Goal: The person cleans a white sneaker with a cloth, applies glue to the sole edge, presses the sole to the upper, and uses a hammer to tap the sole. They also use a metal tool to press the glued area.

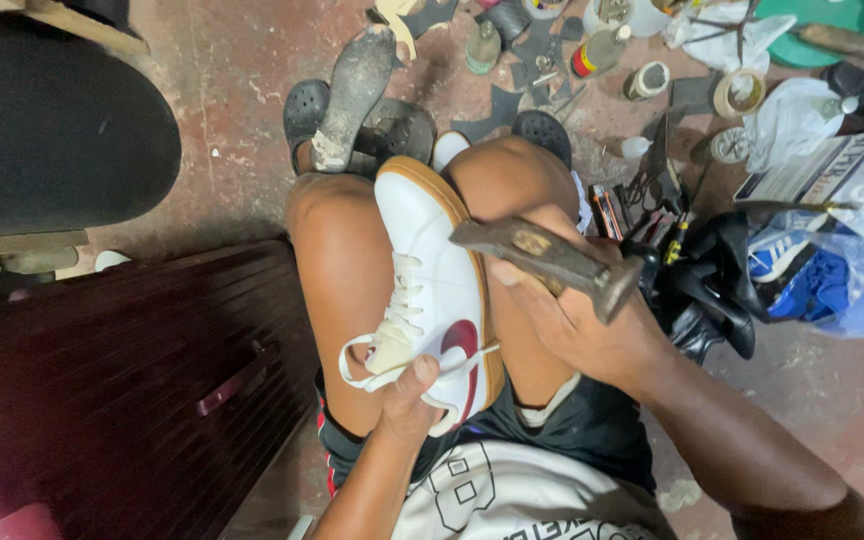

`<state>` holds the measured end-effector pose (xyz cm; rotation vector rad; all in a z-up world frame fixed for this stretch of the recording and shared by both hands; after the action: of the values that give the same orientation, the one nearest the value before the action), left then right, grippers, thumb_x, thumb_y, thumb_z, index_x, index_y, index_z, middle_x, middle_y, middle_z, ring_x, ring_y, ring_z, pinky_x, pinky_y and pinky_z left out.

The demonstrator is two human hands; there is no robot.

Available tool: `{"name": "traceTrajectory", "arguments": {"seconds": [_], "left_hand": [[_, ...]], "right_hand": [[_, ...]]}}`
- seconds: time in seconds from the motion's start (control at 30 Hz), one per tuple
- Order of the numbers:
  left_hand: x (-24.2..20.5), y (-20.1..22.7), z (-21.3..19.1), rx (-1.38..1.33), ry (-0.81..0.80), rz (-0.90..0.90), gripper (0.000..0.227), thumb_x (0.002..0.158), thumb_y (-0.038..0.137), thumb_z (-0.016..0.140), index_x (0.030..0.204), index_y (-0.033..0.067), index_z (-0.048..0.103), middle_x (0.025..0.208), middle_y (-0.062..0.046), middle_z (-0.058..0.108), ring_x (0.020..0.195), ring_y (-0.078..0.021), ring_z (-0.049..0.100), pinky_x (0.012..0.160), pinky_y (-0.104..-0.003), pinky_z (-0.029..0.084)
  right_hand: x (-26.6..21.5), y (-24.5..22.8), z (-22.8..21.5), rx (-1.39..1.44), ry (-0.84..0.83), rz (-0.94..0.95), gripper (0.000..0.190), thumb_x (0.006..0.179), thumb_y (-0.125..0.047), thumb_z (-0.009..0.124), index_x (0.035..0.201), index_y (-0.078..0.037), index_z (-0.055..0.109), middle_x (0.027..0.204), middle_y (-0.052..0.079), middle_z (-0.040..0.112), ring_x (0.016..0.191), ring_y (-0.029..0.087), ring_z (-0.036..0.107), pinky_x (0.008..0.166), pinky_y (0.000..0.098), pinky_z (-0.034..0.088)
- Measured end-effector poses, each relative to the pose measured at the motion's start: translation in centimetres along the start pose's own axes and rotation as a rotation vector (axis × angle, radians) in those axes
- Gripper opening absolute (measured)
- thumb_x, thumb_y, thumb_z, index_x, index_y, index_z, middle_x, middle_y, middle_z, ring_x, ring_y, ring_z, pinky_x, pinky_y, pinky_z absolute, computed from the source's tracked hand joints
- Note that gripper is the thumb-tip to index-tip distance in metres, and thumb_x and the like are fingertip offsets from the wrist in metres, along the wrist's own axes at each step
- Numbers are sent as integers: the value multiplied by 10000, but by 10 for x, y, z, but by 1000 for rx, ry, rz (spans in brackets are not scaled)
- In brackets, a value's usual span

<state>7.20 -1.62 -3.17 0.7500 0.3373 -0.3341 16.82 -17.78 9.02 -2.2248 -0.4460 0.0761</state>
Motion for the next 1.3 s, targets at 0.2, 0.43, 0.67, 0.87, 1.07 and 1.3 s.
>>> {"name": "traceTrajectory", "arguments": {"seconds": [0.2, 0.43, 0.67, 0.87, 1.07, 1.3], "left_hand": [[-4, -9, -9, -12, -20, -9, 1008, 805, 392, 864, 1566, -14, 341, 1439, -152, 549, 1317, -268, 567, 1126, -404, 460], [-5, -19, -19, -18, 2, -20, 987, 813, 378, 860, 1568, -19, 364, 1423, -155, 559, 1289, -270, 573, 1102, -408, 467], [-10, -23, -26, -46, -12, 7, 968, 823, 359, 859, 1565, -22, 368, 1429, -152, 565, 1304, -269, 581, 1118, -417, 471], [-16, -18, -19, -2, 10, 38, 1015, 791, 341, 867, 1574, 19, 306, 1491, -139, 507, 1371, -270, 528, 1147, -428, 446], [-37, -3, -2, 276, -56, 18, 1039, 755, 371, 860, 1564, 13, 314, 1523, -151, 470, 1394, -304, 501, 1123, -460, 466], [-47, 28, 42, 472, -250, 183, 893, 861, 319, 819, 1550, -54, 390, 1533, -197, 514, 1430, -326, 512, 1215, -446, 421]], "right_hand": [[-29, 14, 0, 215, -1, 179, 212, 1008, -146, 627, 1186, -33, 615, 953, 103, 661, 802, 240, 674, 714, 354, 533], [-48, 35, 16, 449, -55, 498, 209, 984, -176, 610, 1147, -46, 619, 696, 1, 559, 579, 88, 512, 513, 282, 455], [-73, 56, 28, 610, -88, 602, 172, 991, -187, 599, 1064, -32, 584, 642, -23, 522, 529, 69, 479, 461, 270, 410], [-72, 58, -14, 760, 248, 551, 123, 1028, -126, 559, 1096, -33, 601, 734, 39, 634, 580, 80, 621, 546, 230, 525], [-41, 34, -18, 620, 74, 568, 279, 908, -30, 676, 1182, -8, 719, 993, 70, 776, 797, 85, 692, 580, 235, 537], [-31, 6, -20, 624, 100, 483, 372, 786, -38, 806, 1146, 0, 720, 985, 43, 778, 838, 89, 724, 663, 241, 585]]}}
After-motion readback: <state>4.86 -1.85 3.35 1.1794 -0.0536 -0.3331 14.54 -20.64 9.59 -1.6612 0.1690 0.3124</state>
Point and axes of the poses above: each hand's wrist, its own x-axis towards the middle knuckle, its own z-axis out of the palm, y = z × x, the point moved 8 cm from there along x, towards the middle knuckle
